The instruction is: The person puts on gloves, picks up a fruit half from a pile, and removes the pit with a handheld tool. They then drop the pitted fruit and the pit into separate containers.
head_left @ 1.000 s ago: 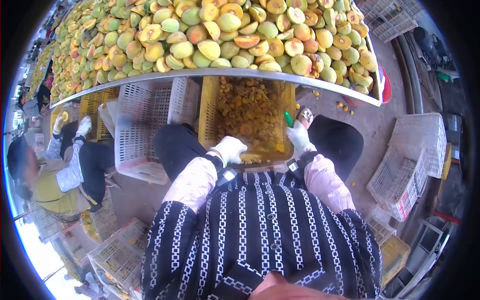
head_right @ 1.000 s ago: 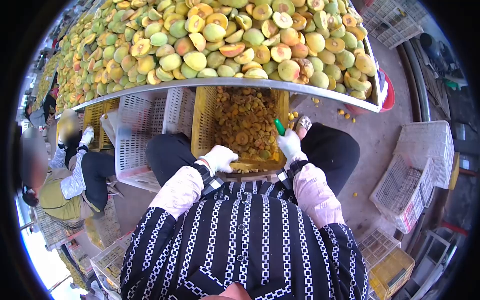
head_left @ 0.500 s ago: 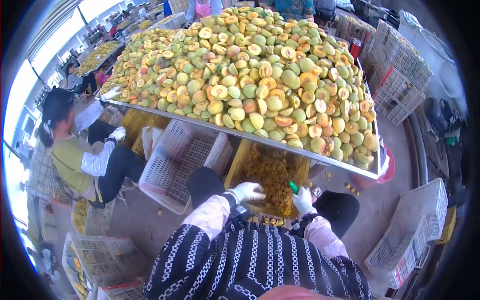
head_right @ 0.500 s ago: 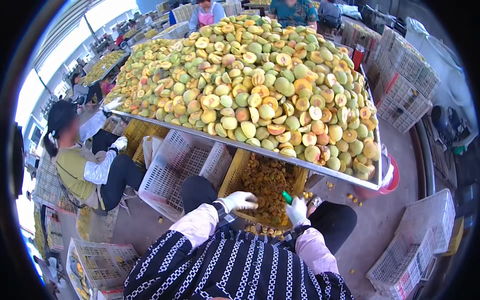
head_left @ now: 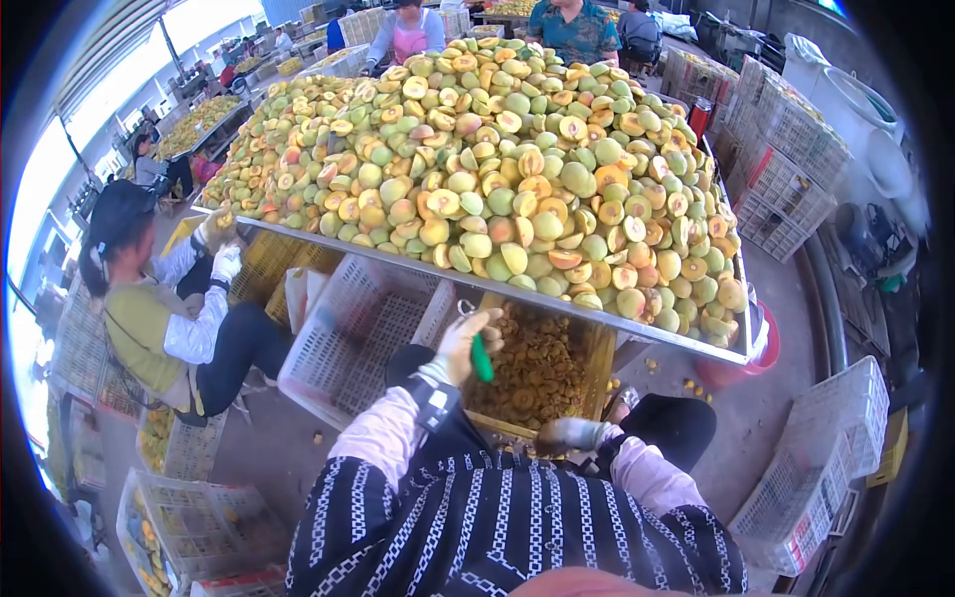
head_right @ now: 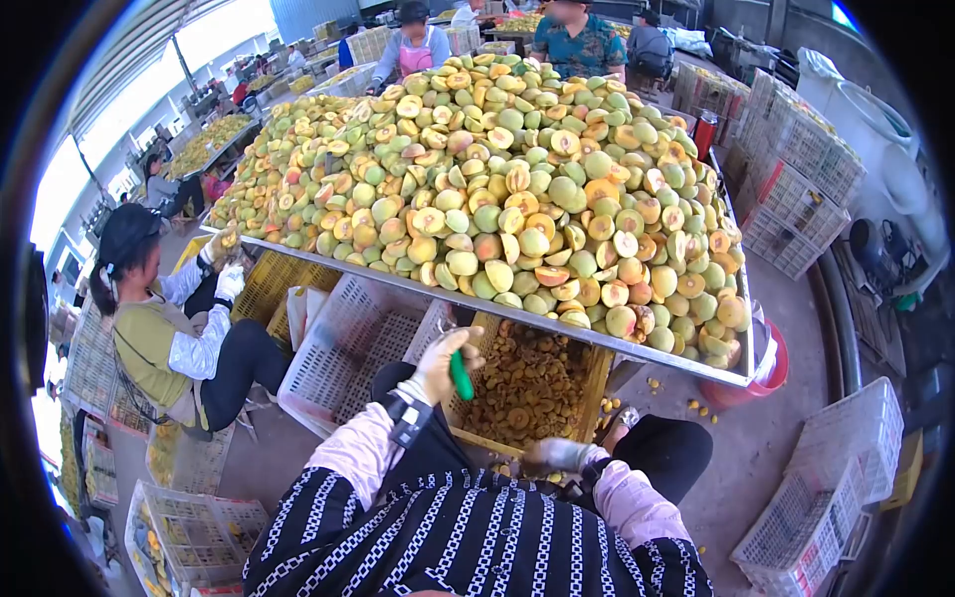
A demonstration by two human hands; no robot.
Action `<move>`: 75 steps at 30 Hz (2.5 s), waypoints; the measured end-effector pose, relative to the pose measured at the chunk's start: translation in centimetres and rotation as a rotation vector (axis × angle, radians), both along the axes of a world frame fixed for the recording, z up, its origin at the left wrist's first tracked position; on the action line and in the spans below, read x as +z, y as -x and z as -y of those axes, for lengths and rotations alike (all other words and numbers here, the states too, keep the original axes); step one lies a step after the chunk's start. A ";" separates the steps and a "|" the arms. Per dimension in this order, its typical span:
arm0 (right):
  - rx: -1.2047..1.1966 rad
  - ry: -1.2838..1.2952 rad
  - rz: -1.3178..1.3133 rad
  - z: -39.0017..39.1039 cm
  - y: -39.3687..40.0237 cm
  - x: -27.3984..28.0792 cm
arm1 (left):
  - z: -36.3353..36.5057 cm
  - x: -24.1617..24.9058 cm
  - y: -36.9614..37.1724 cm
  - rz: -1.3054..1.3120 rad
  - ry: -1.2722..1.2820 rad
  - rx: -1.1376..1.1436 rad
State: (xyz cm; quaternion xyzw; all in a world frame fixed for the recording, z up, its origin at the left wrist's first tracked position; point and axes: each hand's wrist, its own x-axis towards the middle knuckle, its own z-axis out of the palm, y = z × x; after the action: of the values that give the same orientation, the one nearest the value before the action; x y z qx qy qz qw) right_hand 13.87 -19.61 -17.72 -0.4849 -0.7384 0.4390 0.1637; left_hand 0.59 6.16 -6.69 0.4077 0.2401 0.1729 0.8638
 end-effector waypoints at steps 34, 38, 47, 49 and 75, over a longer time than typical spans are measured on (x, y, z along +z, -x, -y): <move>0.157 0.946 -0.830 -1.7 -2.2 -7.1 | -8.1 -7.9 -6.5 -0.717 0.599 -1.080; 0.146 0.819 -0.808 -3.3 -0.6 -5.7 | -10.0 -6.4 -7.3 -0.658 0.370 -1.041; -0.078 0.611 -0.605 -6.4 -7.0 1.4 | -9.0 -3.5 -9.8 -0.455 -0.021 -1.196; -0.133 0.610 -0.376 -7.0 -7.3 1.7 | -8.4 -2.6 -9.0 -0.341 -0.026 -1.164; -1.284 0.042 -1.064 -1.4 1.1 16.3 | -14.6 5.1 -6.0 -0.292 -1.131 0.500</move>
State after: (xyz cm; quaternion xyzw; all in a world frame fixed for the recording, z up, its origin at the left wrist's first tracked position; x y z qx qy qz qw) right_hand 12.79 -18.24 -1.46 -0.5425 -0.1339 0.4445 0.7001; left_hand 6.63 20.73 -1.59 0.7520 0.3151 0.4121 0.4067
